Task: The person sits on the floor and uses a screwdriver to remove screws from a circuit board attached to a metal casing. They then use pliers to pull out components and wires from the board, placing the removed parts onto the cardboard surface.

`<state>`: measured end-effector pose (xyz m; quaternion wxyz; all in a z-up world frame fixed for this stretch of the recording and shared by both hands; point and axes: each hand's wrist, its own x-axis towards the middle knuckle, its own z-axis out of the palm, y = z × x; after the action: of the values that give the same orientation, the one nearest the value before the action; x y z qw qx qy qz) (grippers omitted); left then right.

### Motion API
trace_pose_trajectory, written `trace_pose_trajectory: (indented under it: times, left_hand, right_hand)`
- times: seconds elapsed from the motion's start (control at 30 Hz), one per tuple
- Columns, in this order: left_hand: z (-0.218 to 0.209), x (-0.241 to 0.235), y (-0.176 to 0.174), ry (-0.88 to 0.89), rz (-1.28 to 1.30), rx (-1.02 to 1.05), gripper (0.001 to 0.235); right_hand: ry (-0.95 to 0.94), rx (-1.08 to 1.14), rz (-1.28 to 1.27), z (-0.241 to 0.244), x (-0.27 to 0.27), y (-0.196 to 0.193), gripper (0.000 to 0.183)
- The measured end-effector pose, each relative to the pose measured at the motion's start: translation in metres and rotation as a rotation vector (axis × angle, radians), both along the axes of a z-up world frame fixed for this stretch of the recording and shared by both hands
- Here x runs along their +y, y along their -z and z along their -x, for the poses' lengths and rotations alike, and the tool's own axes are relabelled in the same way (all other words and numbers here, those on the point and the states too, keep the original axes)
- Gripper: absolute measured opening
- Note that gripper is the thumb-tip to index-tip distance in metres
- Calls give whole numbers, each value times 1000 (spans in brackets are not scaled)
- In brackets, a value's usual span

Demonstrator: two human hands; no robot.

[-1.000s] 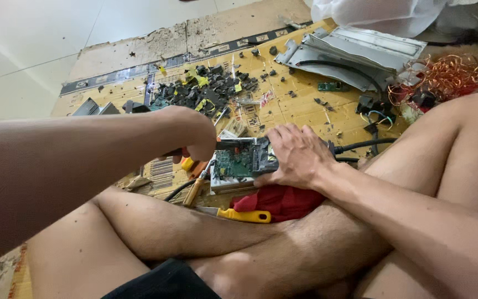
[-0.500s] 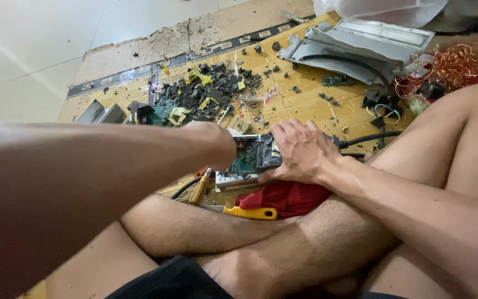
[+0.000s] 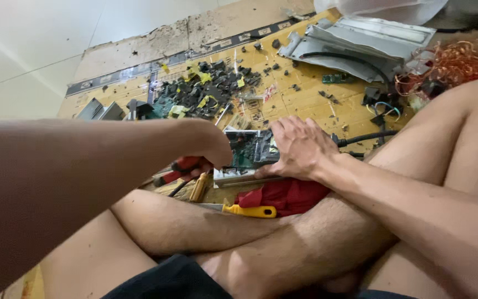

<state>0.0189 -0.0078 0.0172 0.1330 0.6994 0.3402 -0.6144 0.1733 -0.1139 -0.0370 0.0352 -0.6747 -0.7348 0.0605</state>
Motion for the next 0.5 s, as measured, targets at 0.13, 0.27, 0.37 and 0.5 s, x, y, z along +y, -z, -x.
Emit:
trace_pose_trajectory:
  times: [0.13,0.27,0.37,0.5]
  left_hand:
    - [5,4,-5,-188,-16,-60,35]
    - [32,13,42,-10,-454,-304,34]
    - [30,22,62,-10,-579,-358,28]
    - [5,29,59,-246,-232,-40,41]
  right_hand:
    - [-32,-9,-17,-3,-4,-4,104]
    - [-22,-63,-52,2,-1,-5,99]
    - [-9,-51,-53,1,-5,-3,97]
    - [-25,-47,-100,0,-2,2,89]
